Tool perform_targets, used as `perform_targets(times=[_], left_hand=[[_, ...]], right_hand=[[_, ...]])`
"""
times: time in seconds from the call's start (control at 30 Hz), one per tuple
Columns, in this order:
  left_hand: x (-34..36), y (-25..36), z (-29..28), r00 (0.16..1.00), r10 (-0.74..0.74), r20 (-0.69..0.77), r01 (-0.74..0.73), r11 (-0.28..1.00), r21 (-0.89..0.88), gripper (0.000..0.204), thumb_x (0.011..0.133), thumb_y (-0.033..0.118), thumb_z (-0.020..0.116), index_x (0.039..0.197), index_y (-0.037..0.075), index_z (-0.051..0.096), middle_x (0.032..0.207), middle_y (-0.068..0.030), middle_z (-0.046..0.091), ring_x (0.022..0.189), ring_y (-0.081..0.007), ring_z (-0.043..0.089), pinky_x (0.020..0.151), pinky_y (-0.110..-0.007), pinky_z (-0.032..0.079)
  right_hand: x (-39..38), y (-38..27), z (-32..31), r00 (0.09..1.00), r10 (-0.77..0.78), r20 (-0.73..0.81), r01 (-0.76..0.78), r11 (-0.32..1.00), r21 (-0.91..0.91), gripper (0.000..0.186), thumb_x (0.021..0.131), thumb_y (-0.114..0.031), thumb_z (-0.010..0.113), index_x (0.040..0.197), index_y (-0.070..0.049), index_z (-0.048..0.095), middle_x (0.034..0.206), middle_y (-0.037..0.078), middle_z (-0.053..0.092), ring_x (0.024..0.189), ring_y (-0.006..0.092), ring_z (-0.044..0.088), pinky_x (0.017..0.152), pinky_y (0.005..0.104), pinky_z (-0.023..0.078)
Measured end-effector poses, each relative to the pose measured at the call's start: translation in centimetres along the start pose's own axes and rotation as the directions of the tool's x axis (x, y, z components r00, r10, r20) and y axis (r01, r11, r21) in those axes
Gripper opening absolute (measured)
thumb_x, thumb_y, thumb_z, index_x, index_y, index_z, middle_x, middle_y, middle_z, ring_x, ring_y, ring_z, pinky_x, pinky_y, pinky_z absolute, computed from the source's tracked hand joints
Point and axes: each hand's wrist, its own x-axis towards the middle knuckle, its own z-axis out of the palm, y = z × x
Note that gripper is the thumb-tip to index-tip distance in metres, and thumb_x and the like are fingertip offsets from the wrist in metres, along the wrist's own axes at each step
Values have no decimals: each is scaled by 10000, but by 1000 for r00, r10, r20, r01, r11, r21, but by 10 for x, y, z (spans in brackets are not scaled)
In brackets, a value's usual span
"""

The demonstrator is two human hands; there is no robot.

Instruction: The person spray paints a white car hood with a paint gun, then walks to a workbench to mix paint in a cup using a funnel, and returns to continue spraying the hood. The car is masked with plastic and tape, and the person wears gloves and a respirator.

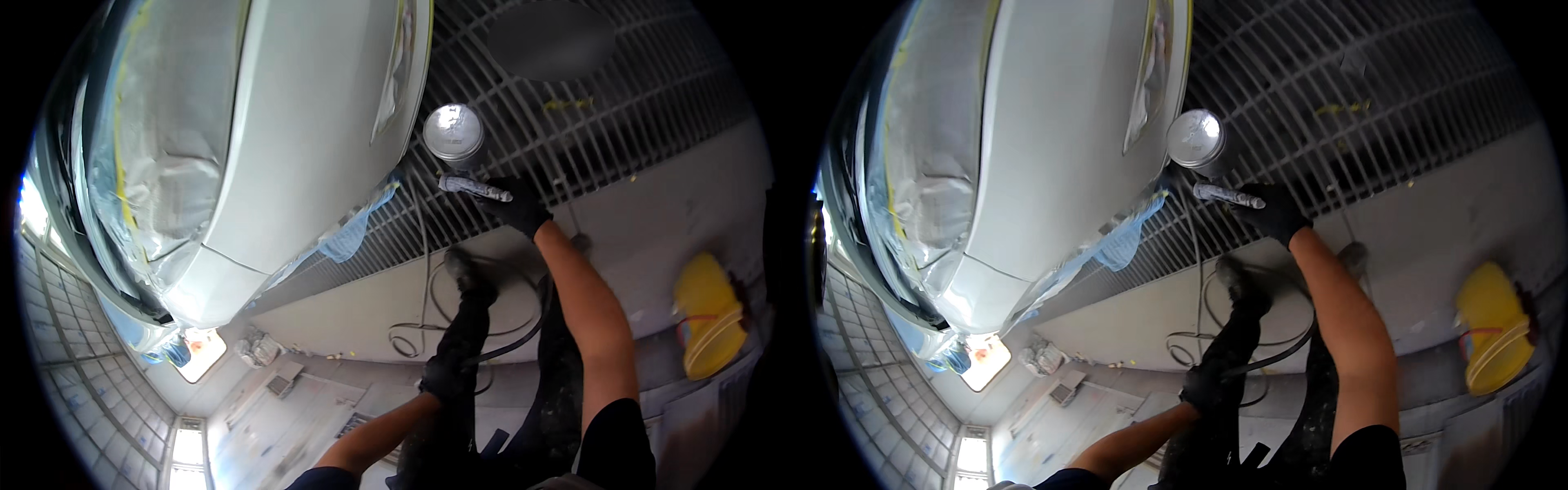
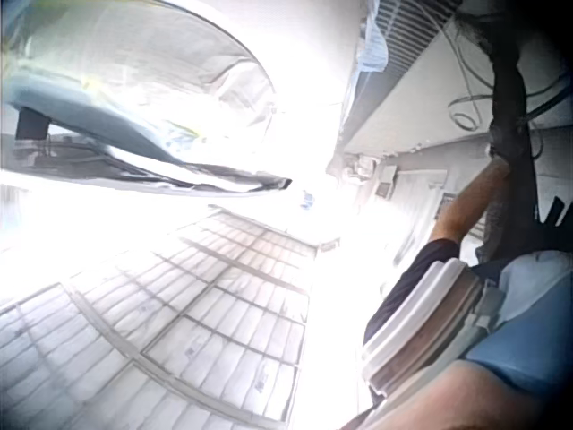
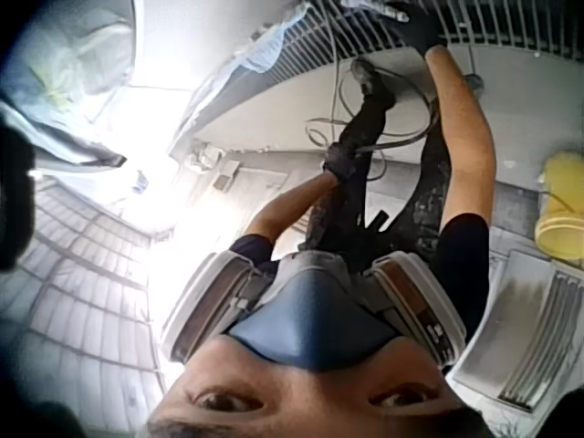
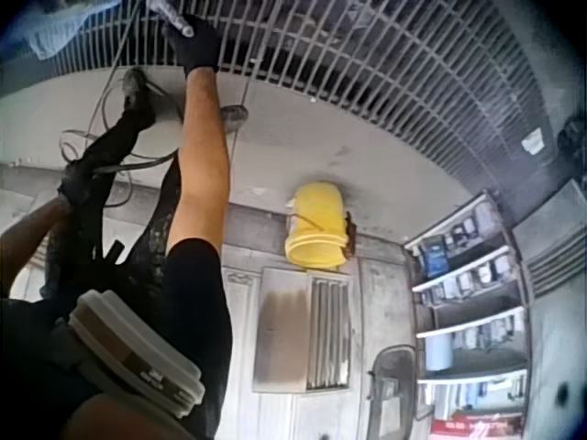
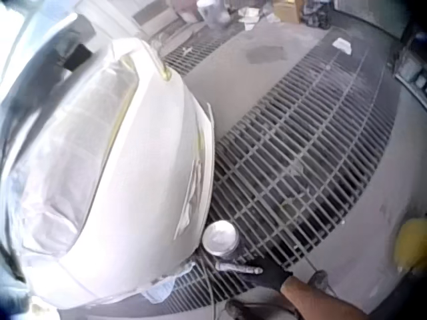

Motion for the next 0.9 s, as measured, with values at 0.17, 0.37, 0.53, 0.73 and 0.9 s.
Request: perform_targets(times=[0.17,0.37,0.53,0.73,0.9], left_hand=[[13,132,-99,987,-66,-149,-12,881,-473,259,787,186,643,1018,77,606,763,-175,630,713,-390,623,619,-420,509],[56,226,-122,993,-104,-59,74,923,-377,239,783,152,635,992,56,572,803,-181,627,740,-379,615,654,-454,493],[113,281,-136,998,-6,-57,-17,917,-399,271,809,178,623,1028,52,526,830,-203,601,753,-418,585,663,-480,471],[146,366,-153,965,-264,5,241,876,-418,246,804,177,624,1004,67,530,813,-188,607,757,-415,590,653,-490,471],[165,430,-118,930,-356,-88,294,867,-403,263,787,185,622,1013,86,531,821,-189,608,755,-422,589,640,-520,461]], right_hand=[[42,-21,-81,995,-31,-91,38,997,74,359,798,-304,698,1071,-78,645,951,145,672,894,281,646,780,378,498],[131,-59,-190,991,-44,-129,61,989,132,290,834,-201,670,1069,-33,642,958,124,676,887,235,643,767,345,492],[186,-79,-269,993,-16,-116,39,980,194,291,819,-191,694,1052,-23,650,985,122,675,906,216,635,781,343,497],[262,-107,-354,982,-106,-159,121,989,89,304,815,-168,703,1079,-28,644,982,97,671,890,180,627,776,318,502],[308,-161,-409,967,-89,-238,134,975,178,299,838,-196,687,1080,-25,650,973,79,669,871,149,613,757,308,485]])
